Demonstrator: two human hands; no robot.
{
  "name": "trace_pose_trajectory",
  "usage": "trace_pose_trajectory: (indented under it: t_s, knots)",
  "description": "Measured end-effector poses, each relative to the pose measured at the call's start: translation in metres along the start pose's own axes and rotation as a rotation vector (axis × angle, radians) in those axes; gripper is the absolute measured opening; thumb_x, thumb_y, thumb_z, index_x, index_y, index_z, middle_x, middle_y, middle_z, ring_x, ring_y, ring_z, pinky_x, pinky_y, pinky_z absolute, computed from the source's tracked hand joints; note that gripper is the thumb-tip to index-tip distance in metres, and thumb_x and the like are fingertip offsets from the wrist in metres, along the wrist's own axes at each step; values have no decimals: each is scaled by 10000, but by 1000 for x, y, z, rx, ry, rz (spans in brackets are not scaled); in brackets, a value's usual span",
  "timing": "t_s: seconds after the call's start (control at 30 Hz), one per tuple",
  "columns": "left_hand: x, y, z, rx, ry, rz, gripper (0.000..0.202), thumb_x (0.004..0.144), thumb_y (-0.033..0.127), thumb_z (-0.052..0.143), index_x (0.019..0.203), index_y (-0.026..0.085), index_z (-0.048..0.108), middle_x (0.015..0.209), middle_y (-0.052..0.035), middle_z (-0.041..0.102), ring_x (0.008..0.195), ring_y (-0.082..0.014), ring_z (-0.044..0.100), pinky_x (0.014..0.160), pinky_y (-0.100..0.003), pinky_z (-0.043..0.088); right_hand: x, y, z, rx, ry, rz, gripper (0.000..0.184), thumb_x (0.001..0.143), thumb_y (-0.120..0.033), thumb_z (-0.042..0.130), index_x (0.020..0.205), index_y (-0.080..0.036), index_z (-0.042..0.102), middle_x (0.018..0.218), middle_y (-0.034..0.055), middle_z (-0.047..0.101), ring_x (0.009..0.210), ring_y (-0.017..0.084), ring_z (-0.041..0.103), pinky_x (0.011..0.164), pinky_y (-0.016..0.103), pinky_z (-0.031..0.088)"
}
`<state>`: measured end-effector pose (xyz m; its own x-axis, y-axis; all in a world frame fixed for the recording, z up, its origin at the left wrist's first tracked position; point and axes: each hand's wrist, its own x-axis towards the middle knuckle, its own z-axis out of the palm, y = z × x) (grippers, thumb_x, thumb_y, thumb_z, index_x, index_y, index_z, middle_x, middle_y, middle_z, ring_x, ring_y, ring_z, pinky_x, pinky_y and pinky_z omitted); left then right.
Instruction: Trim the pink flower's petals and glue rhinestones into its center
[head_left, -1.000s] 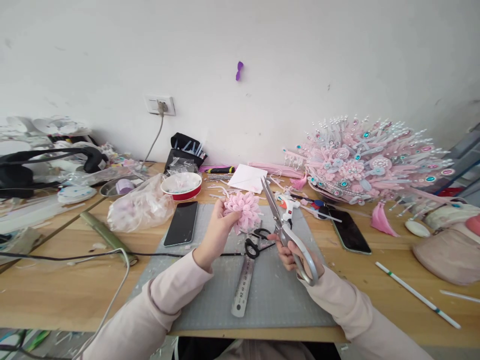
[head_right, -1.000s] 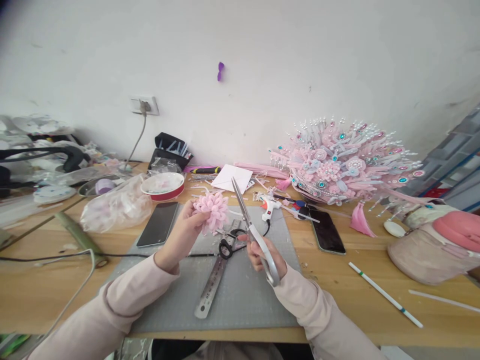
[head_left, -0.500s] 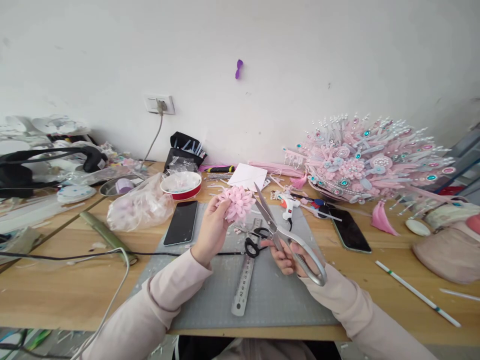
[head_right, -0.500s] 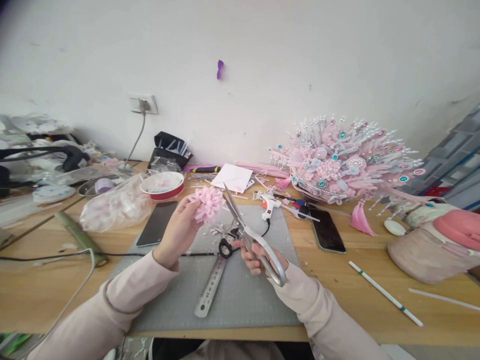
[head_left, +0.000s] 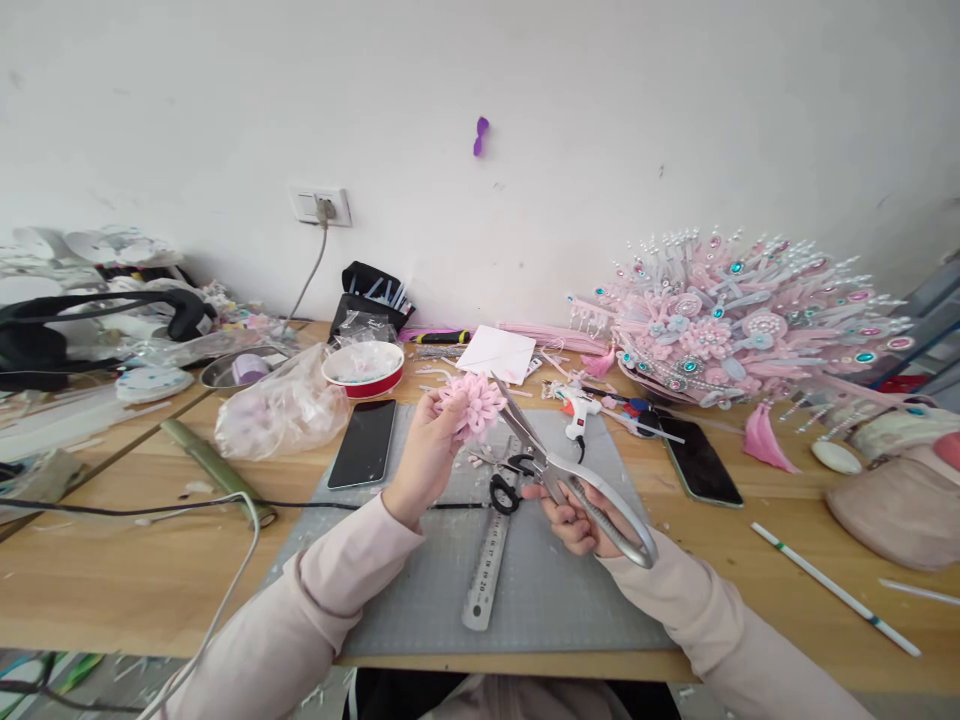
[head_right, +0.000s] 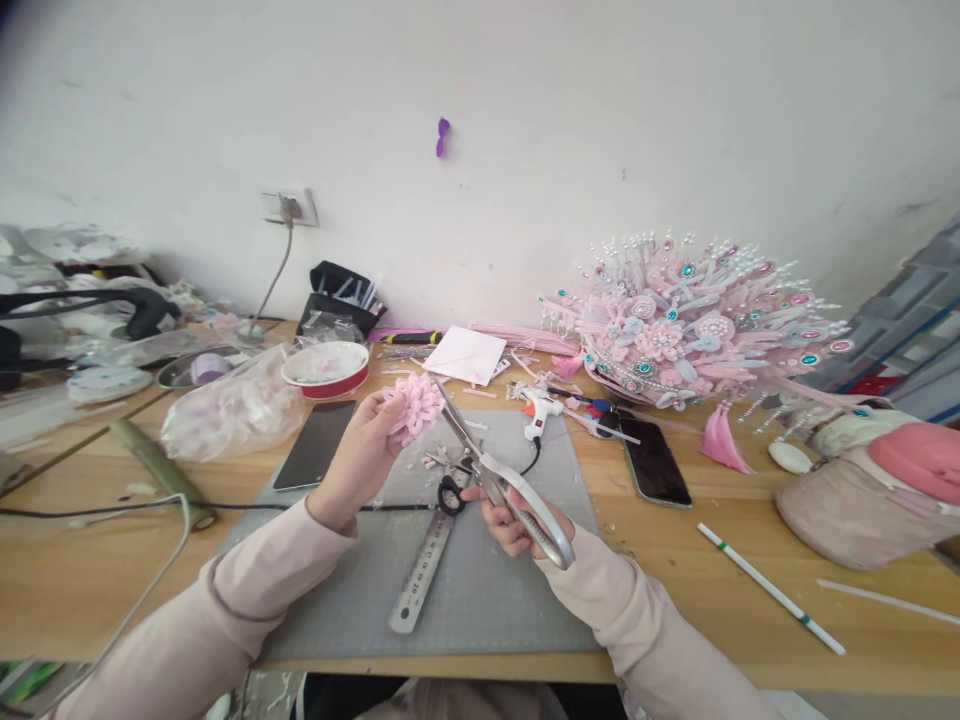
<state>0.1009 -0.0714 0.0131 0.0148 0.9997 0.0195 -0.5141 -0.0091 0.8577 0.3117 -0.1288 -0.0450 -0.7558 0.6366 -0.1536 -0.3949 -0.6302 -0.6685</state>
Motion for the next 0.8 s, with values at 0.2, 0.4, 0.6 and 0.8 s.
trace_pose_trajectory:
  t_s: [0.2, 0.4, 0.6, 0.8]
  knots:
    - [1, -1, -1, 115, 0, 109, 326, 663, 224, 683, 924, 183, 492, 870, 6, 609, 730, -99, 590, 657, -221, 446, -1, -1, 4, -16, 33, -18, 564, 582, -464, 743, 1013, -129, 602, 605, -79, 328, 463, 26, 106, 372, 159, 56]
    - [-2, 3, 1, 190, 9, 195, 308, 654, 205, 686, 902, 189, 504, 814, 27, 594, 701, -92, 567, 610, -195, 426, -3, -3, 5, -21, 50, 9, 545, 606, -430, 739, 1023, -116, 583, 609, -73, 303, 473, 32, 102, 380, 159, 55]
    - [-4, 6, 2, 209, -16, 219, 282, 660, 191, 678, 878, 191, 498, 761, 40, 572, 637, -81, 537, 573, -188, 415, -8, -6, 15, -112, 181, -12, 406, 666, -330, 670, 1018, -140, 603, 599, -72, 291, 473, 44, 114, 408, 169, 65]
    - [-2, 6, 0, 178, -15, 199, 298, 636, 192, 692, 865, 191, 502, 751, 42, 575, 616, -83, 532, 559, -197, 404, -9, -6, 18, -137, 204, -12, 401, 651, -349, 672, 997, -151, 621, 604, -70, 286, 477, 42, 116, 416, 163, 63]
